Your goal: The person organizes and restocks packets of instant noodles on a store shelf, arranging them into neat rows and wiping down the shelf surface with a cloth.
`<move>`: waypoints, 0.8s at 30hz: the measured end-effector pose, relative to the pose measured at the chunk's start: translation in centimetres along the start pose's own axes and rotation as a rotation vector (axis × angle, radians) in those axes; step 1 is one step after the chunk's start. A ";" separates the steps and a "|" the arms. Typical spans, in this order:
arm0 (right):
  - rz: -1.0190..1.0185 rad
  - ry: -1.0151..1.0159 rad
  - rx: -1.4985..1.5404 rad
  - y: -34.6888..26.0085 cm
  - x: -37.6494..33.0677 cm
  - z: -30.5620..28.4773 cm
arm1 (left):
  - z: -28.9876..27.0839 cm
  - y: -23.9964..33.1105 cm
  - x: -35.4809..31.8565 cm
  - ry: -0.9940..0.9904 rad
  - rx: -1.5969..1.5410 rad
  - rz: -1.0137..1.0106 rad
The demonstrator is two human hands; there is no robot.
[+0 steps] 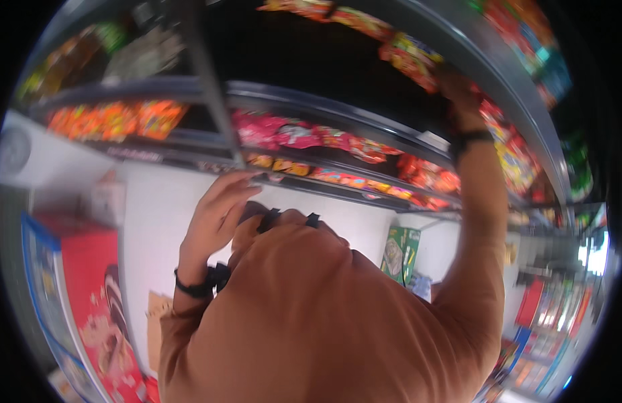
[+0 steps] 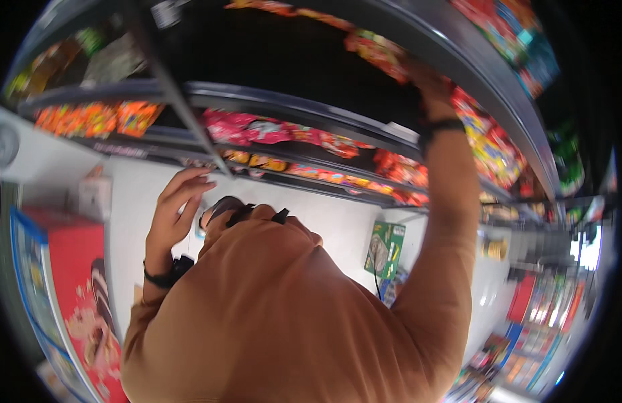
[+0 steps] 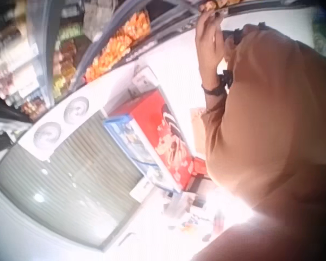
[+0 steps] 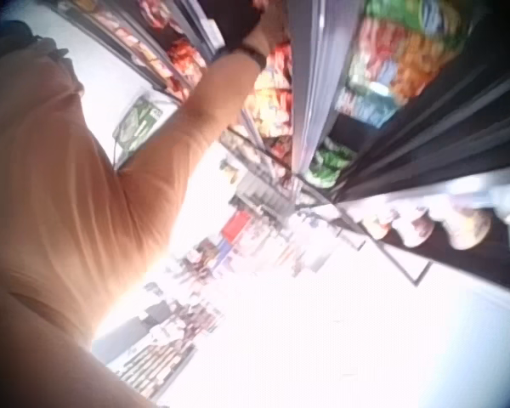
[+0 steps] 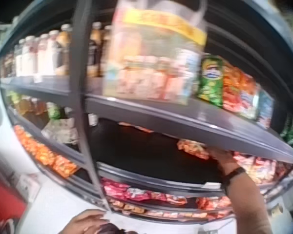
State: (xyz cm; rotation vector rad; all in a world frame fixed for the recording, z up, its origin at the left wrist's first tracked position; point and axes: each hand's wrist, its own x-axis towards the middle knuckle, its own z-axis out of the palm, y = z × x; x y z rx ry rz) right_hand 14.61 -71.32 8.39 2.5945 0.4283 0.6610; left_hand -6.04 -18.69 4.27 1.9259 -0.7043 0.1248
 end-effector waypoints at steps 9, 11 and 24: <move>0.532 -0.301 0.681 -6.7 -1.4 -16.7 | -4.9 -13.6 -1.7 0.239 0.092 -0.369; 0.540 -0.244 0.732 -12.9 -1.7 -20.3 | -7.6 -15.6 -1.2 0.390 0.211 -0.528; 0.991 -0.355 1.321 -36.9 -6.1 -22.7 | -14.8 -32.6 9.5 0.512 -1.129 -1.212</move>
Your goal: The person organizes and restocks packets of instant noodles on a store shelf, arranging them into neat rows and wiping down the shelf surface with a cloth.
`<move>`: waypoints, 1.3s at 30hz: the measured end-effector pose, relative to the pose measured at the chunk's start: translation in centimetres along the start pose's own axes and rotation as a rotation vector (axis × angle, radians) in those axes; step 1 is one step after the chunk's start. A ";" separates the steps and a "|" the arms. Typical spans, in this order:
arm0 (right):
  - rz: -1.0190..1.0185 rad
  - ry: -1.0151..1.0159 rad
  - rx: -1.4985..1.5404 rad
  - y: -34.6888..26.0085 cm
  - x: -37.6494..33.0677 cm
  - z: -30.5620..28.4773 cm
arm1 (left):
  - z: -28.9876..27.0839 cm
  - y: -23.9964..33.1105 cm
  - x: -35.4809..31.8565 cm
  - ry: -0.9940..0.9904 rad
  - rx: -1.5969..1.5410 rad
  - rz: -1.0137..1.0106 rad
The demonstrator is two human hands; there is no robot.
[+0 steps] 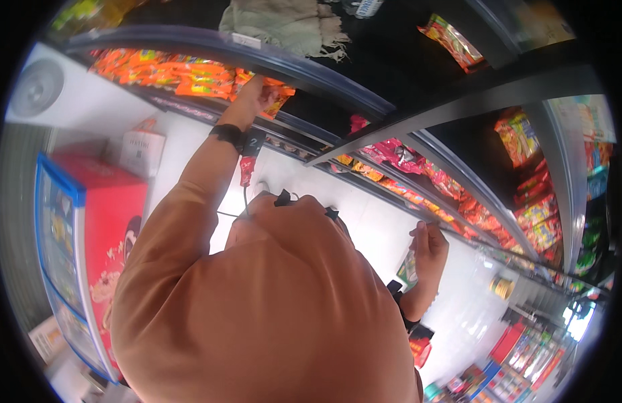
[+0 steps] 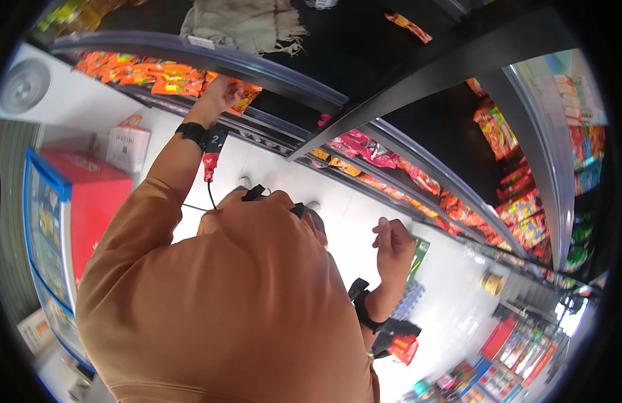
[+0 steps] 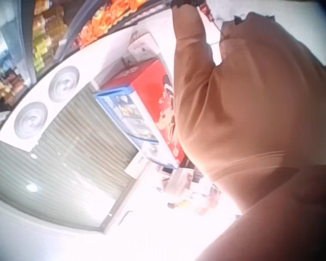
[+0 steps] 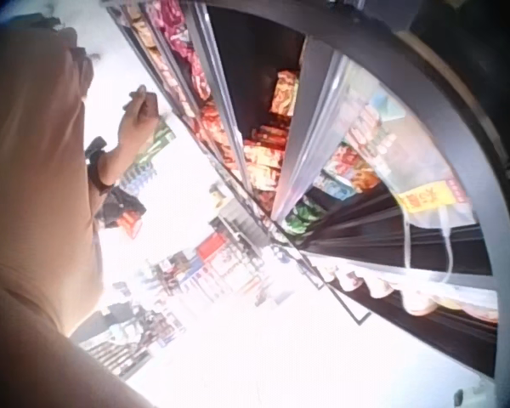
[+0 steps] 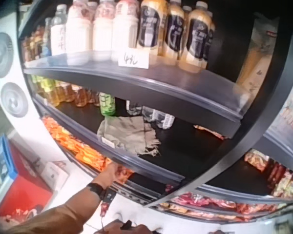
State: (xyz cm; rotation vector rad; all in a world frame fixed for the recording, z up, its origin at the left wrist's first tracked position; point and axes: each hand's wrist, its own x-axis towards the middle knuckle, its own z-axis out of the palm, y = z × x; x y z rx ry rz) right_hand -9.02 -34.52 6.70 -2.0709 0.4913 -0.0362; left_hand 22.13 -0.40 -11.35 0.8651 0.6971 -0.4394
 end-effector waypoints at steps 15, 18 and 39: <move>-0.002 0.035 -0.132 -1.4 -3.0 5.5 | -1.5 -1.5 -7.0 -0.061 0.321 0.663; -0.120 -0.043 -0.145 -0.9 -1.8 4.7 | -6.9 -1.0 -9.0 -0.247 0.426 0.715; -0.307 -0.261 0.720 2.6 5.4 -12.5 | 15.1 -16.9 -28.9 -0.890 0.949 0.880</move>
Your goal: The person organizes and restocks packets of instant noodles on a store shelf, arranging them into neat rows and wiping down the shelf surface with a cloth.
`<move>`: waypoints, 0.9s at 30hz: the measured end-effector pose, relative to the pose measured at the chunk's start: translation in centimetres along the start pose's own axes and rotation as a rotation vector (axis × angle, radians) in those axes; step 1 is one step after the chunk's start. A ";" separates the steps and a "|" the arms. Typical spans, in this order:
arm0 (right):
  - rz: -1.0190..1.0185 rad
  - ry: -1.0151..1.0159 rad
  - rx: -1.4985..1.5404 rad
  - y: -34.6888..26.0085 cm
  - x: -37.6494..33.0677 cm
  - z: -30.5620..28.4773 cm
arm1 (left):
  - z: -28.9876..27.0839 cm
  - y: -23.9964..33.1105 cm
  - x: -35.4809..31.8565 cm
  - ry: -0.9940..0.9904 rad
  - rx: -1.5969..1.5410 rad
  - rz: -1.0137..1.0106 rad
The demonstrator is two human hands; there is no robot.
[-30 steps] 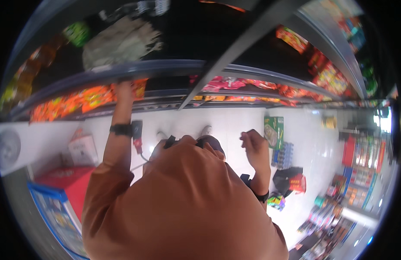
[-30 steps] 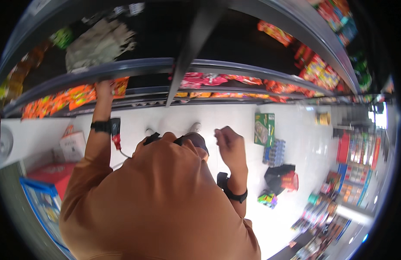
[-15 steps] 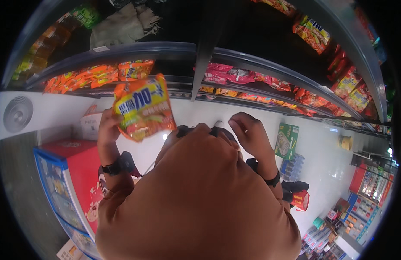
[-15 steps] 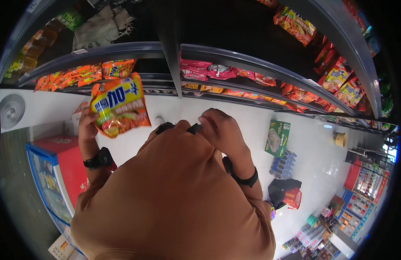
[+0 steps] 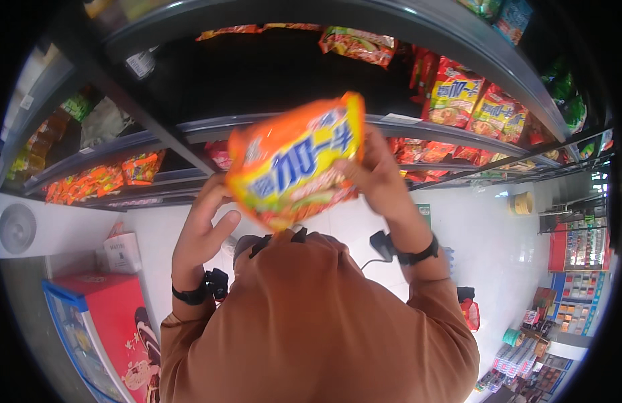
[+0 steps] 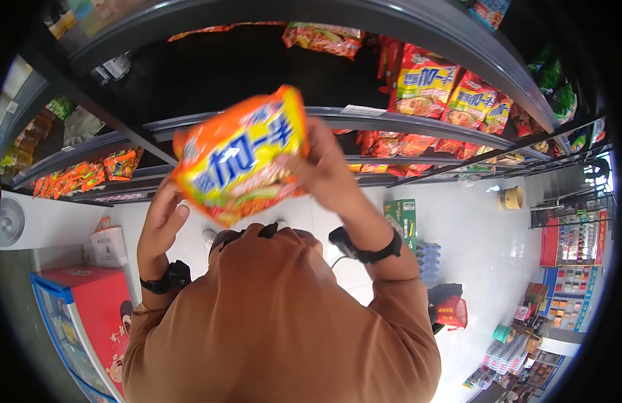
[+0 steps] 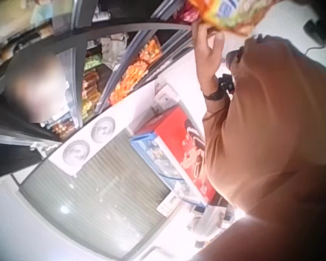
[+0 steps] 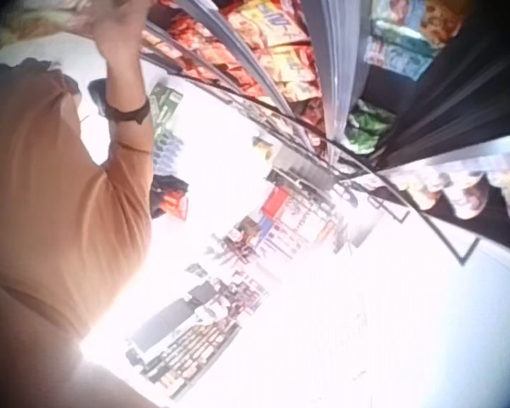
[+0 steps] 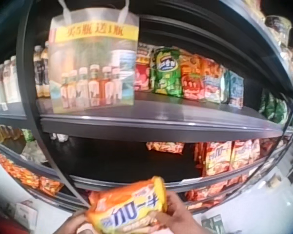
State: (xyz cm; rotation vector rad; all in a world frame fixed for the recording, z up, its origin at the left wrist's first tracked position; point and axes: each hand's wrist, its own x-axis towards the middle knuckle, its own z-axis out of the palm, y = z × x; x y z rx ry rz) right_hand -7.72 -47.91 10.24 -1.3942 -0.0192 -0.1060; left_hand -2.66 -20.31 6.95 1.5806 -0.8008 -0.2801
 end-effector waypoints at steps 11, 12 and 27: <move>-0.237 0.308 -0.006 -2.5 15.8 -14.7 | 3.4 -0.4 -0.2 0.172 -0.161 -0.178; -0.240 0.307 0.002 -2.3 16.6 -15.2 | 3.7 -0.1 0.2 0.173 -0.152 -0.178; -0.264 0.599 -1.166 1.6 19.6 -18.3 | 7.1 -0.7 28.0 0.052 0.456 -0.358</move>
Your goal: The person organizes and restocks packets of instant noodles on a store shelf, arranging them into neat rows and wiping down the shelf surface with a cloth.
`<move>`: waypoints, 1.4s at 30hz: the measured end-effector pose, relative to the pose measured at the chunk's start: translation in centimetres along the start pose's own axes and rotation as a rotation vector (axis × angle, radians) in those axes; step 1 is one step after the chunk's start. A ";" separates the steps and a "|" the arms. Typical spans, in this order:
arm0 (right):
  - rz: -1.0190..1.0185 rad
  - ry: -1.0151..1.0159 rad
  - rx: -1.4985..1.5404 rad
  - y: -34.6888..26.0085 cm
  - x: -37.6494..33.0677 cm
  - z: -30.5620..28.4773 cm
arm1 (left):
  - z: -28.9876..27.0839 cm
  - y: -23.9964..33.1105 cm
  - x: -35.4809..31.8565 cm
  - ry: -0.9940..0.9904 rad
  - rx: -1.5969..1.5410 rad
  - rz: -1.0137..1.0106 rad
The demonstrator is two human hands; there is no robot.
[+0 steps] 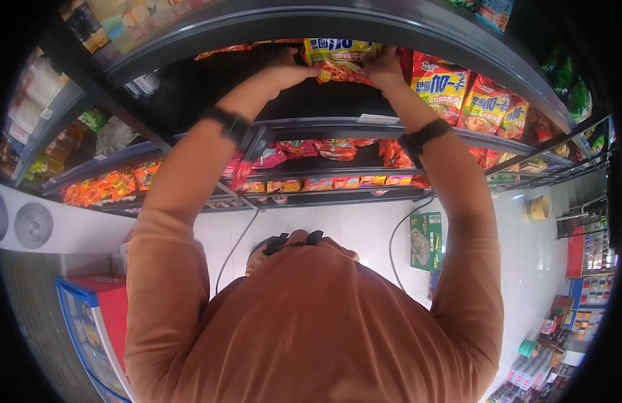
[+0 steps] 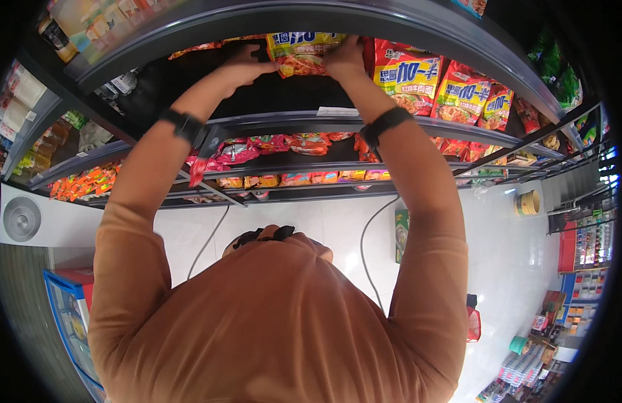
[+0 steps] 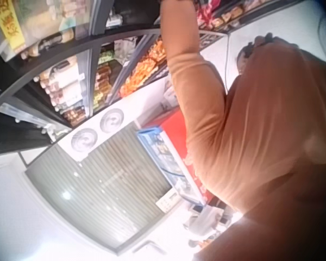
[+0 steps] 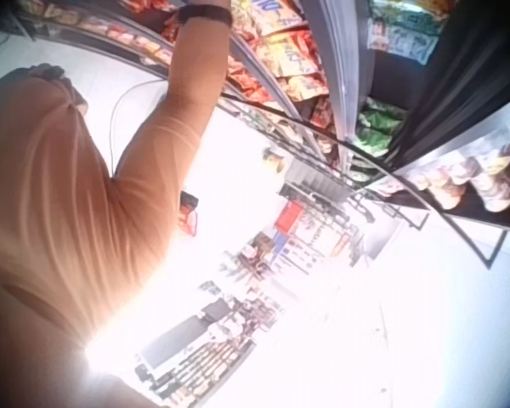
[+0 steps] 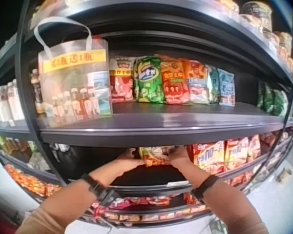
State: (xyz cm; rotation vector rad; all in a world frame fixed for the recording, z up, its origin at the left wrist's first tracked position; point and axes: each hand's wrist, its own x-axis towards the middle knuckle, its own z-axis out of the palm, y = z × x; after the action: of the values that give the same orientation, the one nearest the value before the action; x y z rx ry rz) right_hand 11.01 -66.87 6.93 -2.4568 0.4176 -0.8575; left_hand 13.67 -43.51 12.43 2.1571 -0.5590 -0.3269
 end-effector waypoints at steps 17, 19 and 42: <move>-0.207 -0.501 -0.106 -3.3 -7.1 -5.1 | 4.0 -0.8 4.2 -0.151 -0.213 0.317; -0.384 -0.365 0.004 -5.5 -9.0 -6.7 | 2.6 0.5 0.5 -0.050 -0.005 0.286; -0.315 -0.449 0.212 -23.7 -29.2 -0.4 | -16.6 -43.9 -13.6 0.768 -1.317 -0.757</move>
State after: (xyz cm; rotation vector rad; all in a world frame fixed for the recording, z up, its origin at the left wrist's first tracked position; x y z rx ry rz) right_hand -8.48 -34.72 5.79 -2.4489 -0.2142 -0.4118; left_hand 20.98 -2.07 -12.46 0.9348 0.7745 -0.1430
